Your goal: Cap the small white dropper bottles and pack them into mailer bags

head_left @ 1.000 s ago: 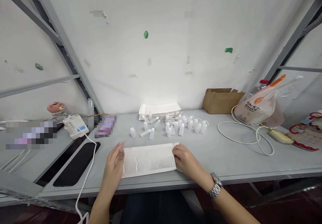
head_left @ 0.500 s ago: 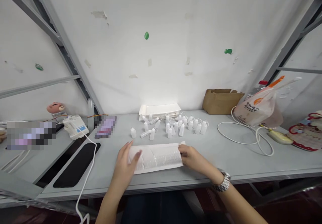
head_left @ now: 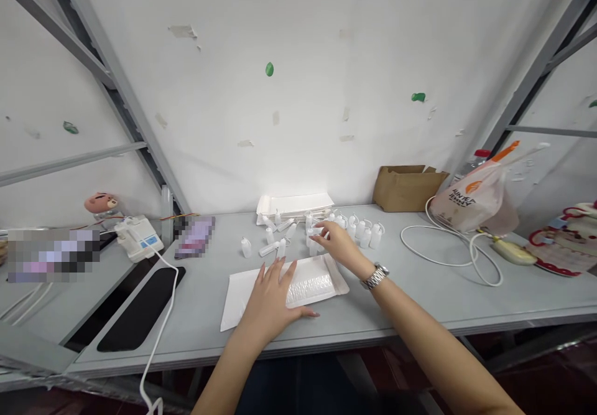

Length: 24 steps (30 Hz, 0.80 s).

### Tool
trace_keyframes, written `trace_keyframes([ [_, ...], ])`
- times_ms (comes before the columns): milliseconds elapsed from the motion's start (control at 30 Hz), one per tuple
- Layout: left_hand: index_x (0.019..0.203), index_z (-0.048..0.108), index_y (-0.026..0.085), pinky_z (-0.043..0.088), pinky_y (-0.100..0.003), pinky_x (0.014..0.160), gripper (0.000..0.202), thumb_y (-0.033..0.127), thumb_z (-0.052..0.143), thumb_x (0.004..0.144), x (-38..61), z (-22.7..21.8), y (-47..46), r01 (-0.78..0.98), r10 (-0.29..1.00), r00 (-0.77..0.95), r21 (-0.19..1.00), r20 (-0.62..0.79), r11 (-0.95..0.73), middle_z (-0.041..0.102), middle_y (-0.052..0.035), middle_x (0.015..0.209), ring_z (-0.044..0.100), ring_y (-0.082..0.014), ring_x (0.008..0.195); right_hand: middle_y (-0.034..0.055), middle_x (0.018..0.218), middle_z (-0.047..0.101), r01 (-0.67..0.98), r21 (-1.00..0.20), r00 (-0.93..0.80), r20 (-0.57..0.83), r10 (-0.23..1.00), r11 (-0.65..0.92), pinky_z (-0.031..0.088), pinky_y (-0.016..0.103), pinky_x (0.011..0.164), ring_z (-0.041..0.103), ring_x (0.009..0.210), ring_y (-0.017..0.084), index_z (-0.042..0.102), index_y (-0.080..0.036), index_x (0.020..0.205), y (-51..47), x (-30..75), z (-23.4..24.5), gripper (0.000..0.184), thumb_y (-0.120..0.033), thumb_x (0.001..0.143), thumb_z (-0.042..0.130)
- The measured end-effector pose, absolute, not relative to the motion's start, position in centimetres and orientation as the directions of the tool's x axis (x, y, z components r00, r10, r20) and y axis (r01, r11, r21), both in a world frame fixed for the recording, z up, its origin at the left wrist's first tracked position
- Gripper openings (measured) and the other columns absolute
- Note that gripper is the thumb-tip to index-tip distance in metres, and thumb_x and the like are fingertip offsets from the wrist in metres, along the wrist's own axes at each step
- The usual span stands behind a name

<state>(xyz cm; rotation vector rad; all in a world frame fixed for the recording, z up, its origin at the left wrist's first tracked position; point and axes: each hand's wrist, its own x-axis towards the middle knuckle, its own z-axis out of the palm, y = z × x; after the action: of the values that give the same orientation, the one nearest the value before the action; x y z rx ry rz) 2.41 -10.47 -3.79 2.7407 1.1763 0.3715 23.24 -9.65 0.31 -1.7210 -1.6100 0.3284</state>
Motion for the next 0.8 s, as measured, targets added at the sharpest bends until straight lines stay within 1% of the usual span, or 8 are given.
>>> trace_keyframes([
  [67,0.138,0.031,0.018,0.021,-0.053,0.105,0.097,0.079,0.040,0.062,2.7,-3.4,-10.3,0.696,0.726,0.670,0.210,0.152,-0.686,0.030,-0.0177,0.143,0.024,-0.0331,0.133,0.0053,0.082,0.060,0.772,-0.629,0.159,0.328,0.931,0.090,0.040,0.030,0.066,0.055,0.072,0.017,0.062,-0.017,0.089,-8.6,22.7,-0.4,0.016,-0.028,0.081,0.053],
  [133,0.136,0.033,0.017,0.021,-0.053,0.105,0.097,0.079,0.039,0.063,2.9,-3.1,-10.2,0.699,0.724,0.673,0.191,0.147,-0.689,0.034,-0.0184,0.141,0.026,-0.0335,0.132,0.0047,0.078,0.060,0.771,-0.623,0.143,0.368,0.919,0.130,0.040,0.029,0.065,0.054,0.071,0.017,0.061,-0.018,0.076,-8.4,22.5,-0.7,0.014,-0.025,0.082,0.052],
  [267,0.133,0.039,0.016,0.017,-0.055,0.106,0.098,0.080,0.041,0.059,3.1,-2.9,-10.6,0.715,0.734,0.660,0.166,0.162,-0.679,0.044,-0.0188,0.133,0.032,-0.0350,0.128,0.0028,0.074,0.061,0.688,-0.709,0.262,0.442,0.858,0.155,0.041,0.029,0.063,0.054,0.067,0.016,0.058,-0.020,0.074,-10.7,23.2,-0.3,0.018,-0.032,0.083,0.049],
  [333,0.132,0.041,0.016,0.015,-0.055,0.106,0.098,0.080,0.042,0.059,3.1,-3.0,-10.8,0.717,0.740,0.652,0.183,0.165,-0.673,0.047,-0.0183,0.128,0.036,-0.0348,0.124,0.0016,0.068,0.060,0.612,-0.781,0.338,0.397,0.853,0.120,0.041,0.029,0.061,0.055,0.062,0.016,0.057,-0.020,0.073,-12.5,24.1,-0.2,0.022,-0.037,0.083,0.048],
  [400,0.133,0.040,0.016,0.015,-0.056,0.106,0.098,0.080,0.043,0.059,3.0,-3.1,-10.9,0.716,0.744,0.646,0.205,0.169,-0.668,0.049,-0.0176,0.124,0.038,-0.0342,0.122,0.0007,0.063,0.060,0.543,-0.838,0.374,0.301,0.877,0.056,0.042,0.029,0.060,0.056,0.058,0.016,0.056,-0.020,0.070,-14.2,25.1,-0.5,0.025,-0.042,0.081,0.050],
  [533,0.134,0.038,0.016,0.026,-0.052,0.102,0.096,0.078,0.044,0.061,3.0,-3.6,-10.7,0.711,0.759,0.628,0.270,0.168,-0.649,0.047,-0.0162,0.121,0.037,-0.0342,0.119,0.0014,0.061,0.061,0.425,-0.904,0.393,0.131,0.910,-0.053,0.044,0.030,0.061,0.059,0.057,0.016,0.055,-0.019,0.069,-15.8,26.1,-2.3,0.026,-0.044,0.076,0.054],
  [633,0.134,0.038,0.018,0.032,-0.049,0.097,0.093,0.076,0.045,0.062,3.0,-3.9,-10.6,0.692,0.751,0.627,0.296,0.207,-0.659,0.047,-0.0150,0.121,0.038,-0.0337,0.118,0.0012,0.060,0.062,0.340,-0.939,0.343,0.074,0.937,-0.051,0.045,0.030,0.061,0.059,0.057,0.016,0.052,-0.018,0.067,-15.8,25.6,-3.2,0.023,-0.041,0.074,0.054],
  [800,0.132,0.040,0.019,0.027,-0.052,0.100,0.089,0.075,0.047,0.063,3.1,-4.1,-10.6,0.655,0.707,0.660,0.267,0.254,-0.707,0.049,-0.0140,0.122,0.039,-0.0331,0.117,-0.0015,0.055,0.057,0.267,-0.963,0.269,0.039,0.962,-0.036,0.045,0.028,0.059,0.057,0.055,0.014,0.050,-0.019,0.065,-15.9,24.4,-3.0,0.019,-0.035,0.075,0.053],
])
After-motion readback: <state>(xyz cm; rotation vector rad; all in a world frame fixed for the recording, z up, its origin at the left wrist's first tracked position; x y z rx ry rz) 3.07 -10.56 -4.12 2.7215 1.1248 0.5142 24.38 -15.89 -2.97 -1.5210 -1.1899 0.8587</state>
